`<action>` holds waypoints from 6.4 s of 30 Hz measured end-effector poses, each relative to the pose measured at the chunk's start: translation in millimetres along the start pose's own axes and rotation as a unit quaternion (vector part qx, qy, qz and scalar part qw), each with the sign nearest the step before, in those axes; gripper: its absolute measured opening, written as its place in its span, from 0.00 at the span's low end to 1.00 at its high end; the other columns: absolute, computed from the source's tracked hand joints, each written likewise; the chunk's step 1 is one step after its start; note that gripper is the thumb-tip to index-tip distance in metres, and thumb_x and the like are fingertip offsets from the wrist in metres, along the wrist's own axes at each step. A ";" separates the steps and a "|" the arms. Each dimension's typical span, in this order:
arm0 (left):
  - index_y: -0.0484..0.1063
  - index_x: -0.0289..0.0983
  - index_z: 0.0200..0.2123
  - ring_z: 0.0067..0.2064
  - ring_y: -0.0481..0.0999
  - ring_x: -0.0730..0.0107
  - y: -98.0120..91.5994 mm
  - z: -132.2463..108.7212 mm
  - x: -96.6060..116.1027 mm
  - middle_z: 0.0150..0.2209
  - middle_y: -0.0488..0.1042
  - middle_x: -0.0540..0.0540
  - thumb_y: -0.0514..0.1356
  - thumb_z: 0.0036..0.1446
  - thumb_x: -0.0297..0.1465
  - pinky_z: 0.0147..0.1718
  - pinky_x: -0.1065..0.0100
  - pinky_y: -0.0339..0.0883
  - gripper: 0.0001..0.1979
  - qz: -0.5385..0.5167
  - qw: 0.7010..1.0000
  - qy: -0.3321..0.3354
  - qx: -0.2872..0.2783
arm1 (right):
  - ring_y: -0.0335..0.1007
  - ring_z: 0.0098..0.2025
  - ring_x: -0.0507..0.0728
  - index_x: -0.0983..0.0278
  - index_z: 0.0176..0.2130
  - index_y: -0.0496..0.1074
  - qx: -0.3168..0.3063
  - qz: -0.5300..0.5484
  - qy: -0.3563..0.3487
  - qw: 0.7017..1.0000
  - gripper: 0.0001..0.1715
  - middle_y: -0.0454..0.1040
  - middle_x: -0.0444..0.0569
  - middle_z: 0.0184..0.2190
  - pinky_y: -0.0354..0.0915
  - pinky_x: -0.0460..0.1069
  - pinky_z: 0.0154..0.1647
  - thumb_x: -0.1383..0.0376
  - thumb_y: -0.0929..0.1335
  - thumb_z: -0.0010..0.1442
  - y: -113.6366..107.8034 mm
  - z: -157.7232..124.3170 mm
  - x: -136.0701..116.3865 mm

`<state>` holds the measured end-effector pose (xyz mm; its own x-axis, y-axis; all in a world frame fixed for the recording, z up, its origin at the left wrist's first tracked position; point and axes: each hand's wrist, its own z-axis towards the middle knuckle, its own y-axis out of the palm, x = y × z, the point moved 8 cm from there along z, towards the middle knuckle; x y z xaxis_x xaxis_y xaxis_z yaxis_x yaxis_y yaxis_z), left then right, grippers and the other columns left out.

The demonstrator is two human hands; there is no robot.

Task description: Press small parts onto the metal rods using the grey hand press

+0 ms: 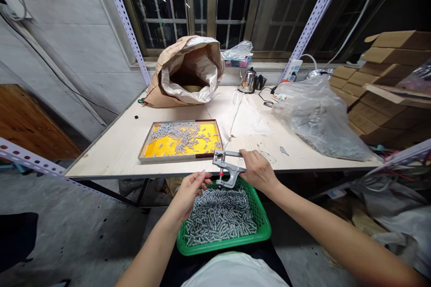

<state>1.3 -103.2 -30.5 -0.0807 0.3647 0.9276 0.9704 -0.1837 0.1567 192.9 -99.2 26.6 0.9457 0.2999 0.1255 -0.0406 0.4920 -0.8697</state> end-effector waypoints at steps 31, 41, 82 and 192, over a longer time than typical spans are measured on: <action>0.70 0.36 0.26 0.30 0.65 0.69 16.4 -8.8 -6.2 0.27 0.69 0.49 0.57 0.53 0.36 0.31 0.70 0.57 0.10 0.189 0.971 0.135 0.049 | 0.52 0.61 0.67 0.73 0.49 0.66 0.045 0.008 0.077 0.996 0.26 0.64 0.62 0.54 0.35 0.68 0.65 0.64 0.65 0.50 -19.8 -22.7 -7.2; 0.71 0.34 0.22 0.29 0.68 0.69 35.3 -1.7 -35.1 0.24 0.72 0.49 0.62 0.43 0.33 0.31 0.69 0.58 0.07 0.179 0.982 0.014 -0.062 | 0.52 0.61 0.66 0.69 0.46 0.67 0.025 0.060 0.082 0.995 0.22 0.65 0.60 0.54 0.32 0.69 0.65 0.66 0.64 0.50 -12.3 -29.1 -18.7; 0.73 0.35 0.19 0.30 0.69 0.69 30.9 11.2 6.2 0.23 0.73 0.49 0.68 0.37 0.32 0.35 0.67 0.60 0.08 0.112 0.991 0.074 -0.022 | 0.30 0.68 0.68 0.74 0.54 0.59 0.026 -0.018 0.064 0.997 0.34 0.41 0.63 0.67 0.21 0.74 0.61 0.63 0.65 0.48 -33.1 -5.3 -6.7; 0.74 0.32 0.39 0.48 0.72 0.55 -90.9 65.7 97.3 0.44 0.75 0.34 0.54 0.58 0.27 0.46 0.62 0.61 0.11 0.538 0.795 0.135 0.245 | 0.54 0.59 0.70 0.68 0.51 0.63 0.138 0.032 0.048 0.989 0.26 0.63 0.61 0.54 0.45 0.71 0.61 0.65 0.62 0.52 -28.3 -65.6 21.2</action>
<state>-79.8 9.0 23.3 0.8752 0.0154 0.4836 0.4765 0.1459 -0.8670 235.2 -160.5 22.5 0.9641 0.2649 0.0174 -0.1747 0.6824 -0.7098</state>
